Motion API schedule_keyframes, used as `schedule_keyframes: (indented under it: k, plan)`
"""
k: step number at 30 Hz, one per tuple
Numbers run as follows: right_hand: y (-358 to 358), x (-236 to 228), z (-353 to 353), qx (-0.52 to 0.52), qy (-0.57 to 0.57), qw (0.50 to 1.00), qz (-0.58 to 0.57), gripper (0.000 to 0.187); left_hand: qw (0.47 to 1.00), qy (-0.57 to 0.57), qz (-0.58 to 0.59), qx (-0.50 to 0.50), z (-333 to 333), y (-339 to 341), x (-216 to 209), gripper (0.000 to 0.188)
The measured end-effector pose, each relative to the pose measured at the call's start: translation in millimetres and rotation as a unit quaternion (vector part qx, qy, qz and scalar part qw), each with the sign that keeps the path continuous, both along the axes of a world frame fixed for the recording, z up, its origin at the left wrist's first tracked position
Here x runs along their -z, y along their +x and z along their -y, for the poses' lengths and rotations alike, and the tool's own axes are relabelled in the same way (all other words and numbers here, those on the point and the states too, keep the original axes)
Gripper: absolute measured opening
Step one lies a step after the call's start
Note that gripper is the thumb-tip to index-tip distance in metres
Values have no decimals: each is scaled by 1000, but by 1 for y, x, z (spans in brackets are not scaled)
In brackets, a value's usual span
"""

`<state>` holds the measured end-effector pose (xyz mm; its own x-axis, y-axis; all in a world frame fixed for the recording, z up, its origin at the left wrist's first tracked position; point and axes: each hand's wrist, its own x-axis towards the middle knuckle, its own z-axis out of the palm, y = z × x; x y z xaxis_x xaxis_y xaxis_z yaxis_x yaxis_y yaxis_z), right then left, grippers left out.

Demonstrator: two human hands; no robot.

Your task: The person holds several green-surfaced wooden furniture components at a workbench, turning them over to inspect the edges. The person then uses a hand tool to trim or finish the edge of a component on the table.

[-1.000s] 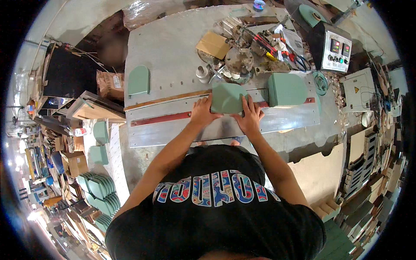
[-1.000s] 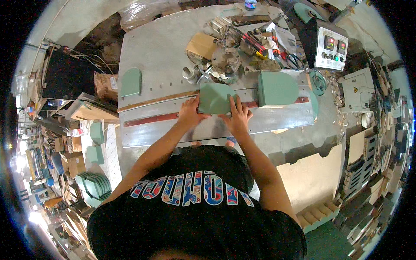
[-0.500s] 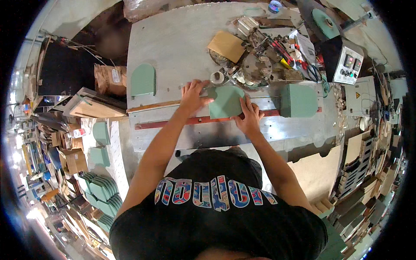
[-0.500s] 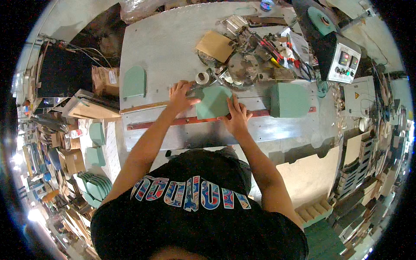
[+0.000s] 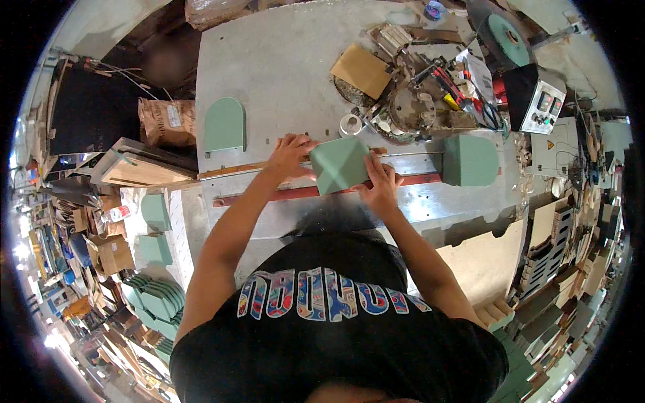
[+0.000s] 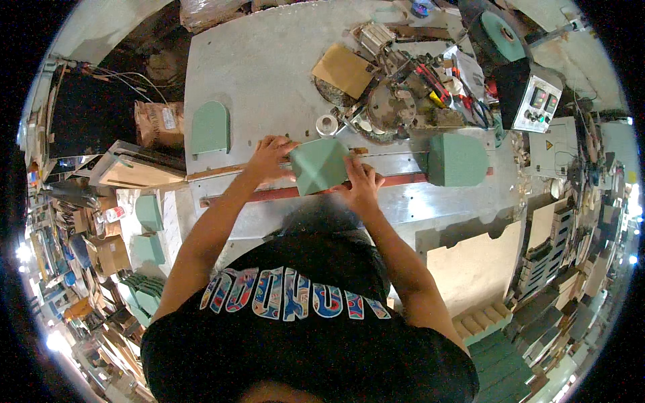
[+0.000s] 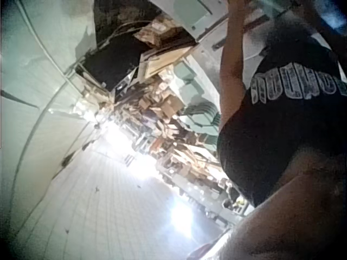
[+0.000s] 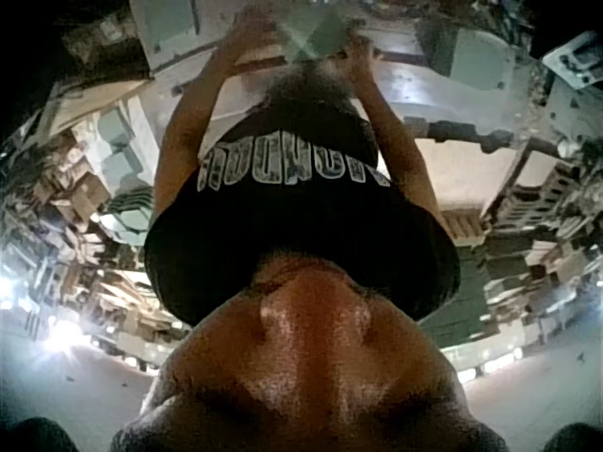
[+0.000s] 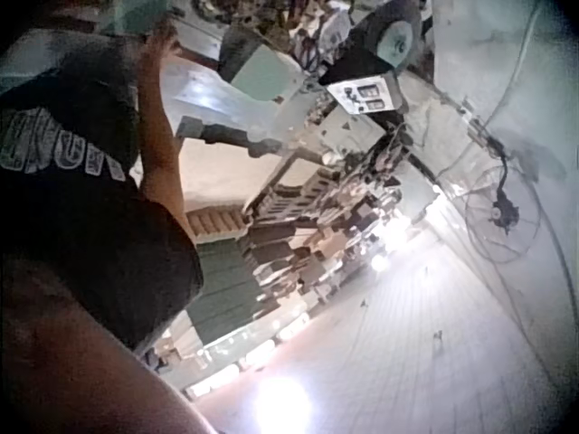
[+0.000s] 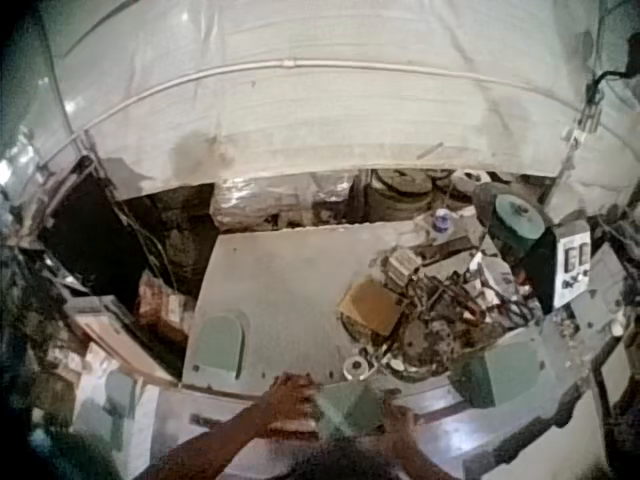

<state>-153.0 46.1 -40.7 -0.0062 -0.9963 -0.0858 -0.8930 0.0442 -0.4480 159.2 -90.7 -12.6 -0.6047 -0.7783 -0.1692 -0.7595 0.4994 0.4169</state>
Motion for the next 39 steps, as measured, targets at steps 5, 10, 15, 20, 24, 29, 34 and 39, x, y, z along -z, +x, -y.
schedule_keyframes:
  k: [5, 10, 15, 20, 24, 29, 34, 39]
  plan:
    - [30, 0, 6, 8, 3, 1000, 16, 103, 996, -16, 14, 83, 22, 25, 3, 120]
    - [42, 3, 16, 13, -24, 1000, 11, 102, 983, -1, 28, 184, 54, 26, -21, 132]
    - [52, 8, 22, 30, -58, 996, 56, 102, 981, 34, 58, 183, 63, 33, -35, 131]
    - [59, -4, 35, 81, 35, 992, 91, 113, 985, 59, 64, 151, 61, 48, -35, 125]
    - [64, -2, 45, 102, -24, 994, 36, 124, 987, 82, 84, 106, 59, 51, -34, 124]
    - [59, -15, 62, 79, -13, 996, -42, 123, 987, 85, 118, 66, 55, 52, -30, 125]
    - [53, -9, 69, 51, -67, 992, -95, 113, 991, 69, 107, 45, 52, 53, -29, 126]
    - [52, -6, 70, 64, -52, 987, -137, 90, 994, 60, 86, 15, 47, 52, -23, 130]
